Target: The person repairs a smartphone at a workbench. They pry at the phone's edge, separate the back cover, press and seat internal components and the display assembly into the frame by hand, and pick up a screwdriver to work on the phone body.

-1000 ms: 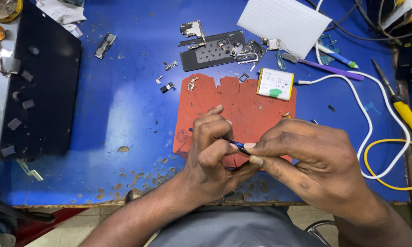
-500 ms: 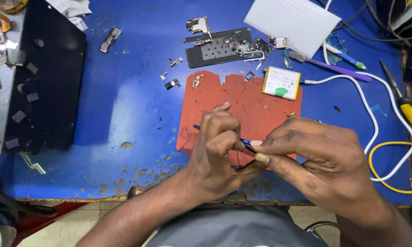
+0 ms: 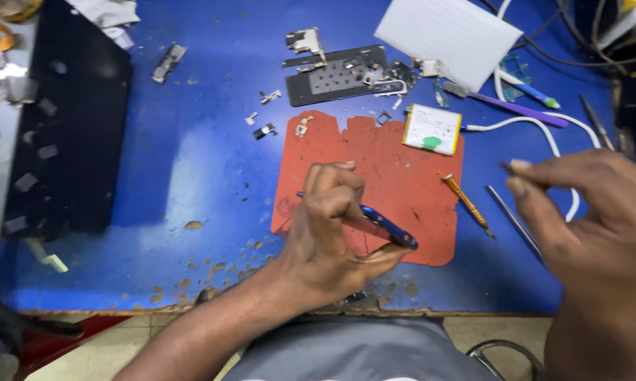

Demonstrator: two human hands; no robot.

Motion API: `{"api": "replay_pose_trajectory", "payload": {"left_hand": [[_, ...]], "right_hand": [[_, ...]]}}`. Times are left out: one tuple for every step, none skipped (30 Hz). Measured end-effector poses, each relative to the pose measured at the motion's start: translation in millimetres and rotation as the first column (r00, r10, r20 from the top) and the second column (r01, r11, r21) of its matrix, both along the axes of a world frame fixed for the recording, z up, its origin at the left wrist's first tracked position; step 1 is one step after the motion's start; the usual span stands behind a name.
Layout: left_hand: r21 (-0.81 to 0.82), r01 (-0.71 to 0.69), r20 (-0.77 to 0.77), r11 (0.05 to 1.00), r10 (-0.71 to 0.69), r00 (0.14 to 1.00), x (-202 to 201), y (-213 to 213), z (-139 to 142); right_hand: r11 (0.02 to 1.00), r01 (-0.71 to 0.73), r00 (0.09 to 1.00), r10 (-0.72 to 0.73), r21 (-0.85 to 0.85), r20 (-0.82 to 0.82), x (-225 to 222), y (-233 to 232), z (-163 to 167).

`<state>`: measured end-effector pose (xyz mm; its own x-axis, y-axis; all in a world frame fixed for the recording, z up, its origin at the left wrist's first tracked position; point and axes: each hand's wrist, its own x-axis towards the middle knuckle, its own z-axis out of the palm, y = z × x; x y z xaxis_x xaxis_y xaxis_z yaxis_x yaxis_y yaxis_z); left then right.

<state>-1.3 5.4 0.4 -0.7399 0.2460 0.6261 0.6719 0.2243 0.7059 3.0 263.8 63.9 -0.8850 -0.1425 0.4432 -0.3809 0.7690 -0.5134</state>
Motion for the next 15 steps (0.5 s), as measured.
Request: {"api": "replay_pose_trajectory", "payload": {"left_hand": [[0.009,0.008,0.016,1.000,-0.008,1.000,-0.8,-0.4,-0.3],[0.020,0.020,0.032,1.000,-0.020,0.999,-2.4,-0.1,-0.9],[0.031,0.032,0.050,0.999,-0.033,0.998,-3.7,0.4,-1.4],[0.024,0.030,0.043,0.999,-0.031,0.999,-4.6,1.3,-1.8],[0.016,0.029,0.036,0.999,-0.030,0.999,-5.4,1.5,-2.1],[0.007,0.028,0.027,1.000,-0.029,0.999,-6.6,2.4,-2.4],[0.015,0.032,0.036,0.999,-0.032,0.999,-7.4,4.5,-3.0],[0.020,0.032,0.045,0.999,-0.033,0.998,-7.4,6.6,-3.5],[0.024,0.029,0.053,0.999,-0.030,0.998,-8.0,8.5,-4.2],[0.028,0.027,0.052,0.999,-0.028,0.998,-8.7,9.6,-4.8],[0.031,0.022,0.052,0.999,-0.024,0.998,-9.3,10.3,-5.6],[0.031,0.015,0.054,0.999,-0.017,0.998,-9.0,10.9,-6.2],[0.035,0.016,0.056,0.999,-0.017,0.998,-8.5,11.6,-7.1],[0.039,0.016,0.055,0.999,-0.018,0.998,-8.7,12.0,-7.8],[0.043,0.016,0.053,0.999,-0.019,0.998,-8.5,12.0,-8.6]], "right_hand": [[0.995,0.029,0.999,-0.027,0.094,-0.024,-2.7,9.5,-5.2],[0.982,0.082,0.997,-0.080,0.168,-0.016,-6.3,19.2,-11.5],[0.961,0.132,0.991,-0.134,0.242,-0.010,-9.5,30.0,-16.2],[0.955,0.141,0.987,-0.157,0.260,0.040,-12.4,40.6,-21.0],[0.950,0.149,0.980,-0.180,0.276,0.089,-16.3,49.6,-27.6],[0.944,0.157,0.970,-0.203,0.290,0.136,-18.8,58.4,-33.3],[0.934,0.175,0.956,-0.237,0.312,0.175,-19.6,65.6,-39.6],[0.924,0.189,0.940,-0.269,0.333,0.212,-20.2,72.1,-46.1],[0.915,0.199,0.922,-0.297,0.352,0.248,-20.5,80.5,-50.3],[0.909,0.190,0.933,-0.284,0.372,0.219,-19.8,89.8,-52.6],[0.903,0.178,0.944,-0.268,0.392,0.190,-19.7,99.0,-55.8],[0.898,0.163,0.955,-0.249,0.410,0.164,-20.3,107.7,-60.1],[0.879,0.247,0.940,-0.320,0.408,0.118,-21.2,119.8,-61.6],[0.854,0.331,0.919,-0.388,0.402,0.069,-24.6,132.7,-62.1],[0.889,0.379,0.916,-0.400,0.256,0.031,-30.6,144.7,-64.5]]}}
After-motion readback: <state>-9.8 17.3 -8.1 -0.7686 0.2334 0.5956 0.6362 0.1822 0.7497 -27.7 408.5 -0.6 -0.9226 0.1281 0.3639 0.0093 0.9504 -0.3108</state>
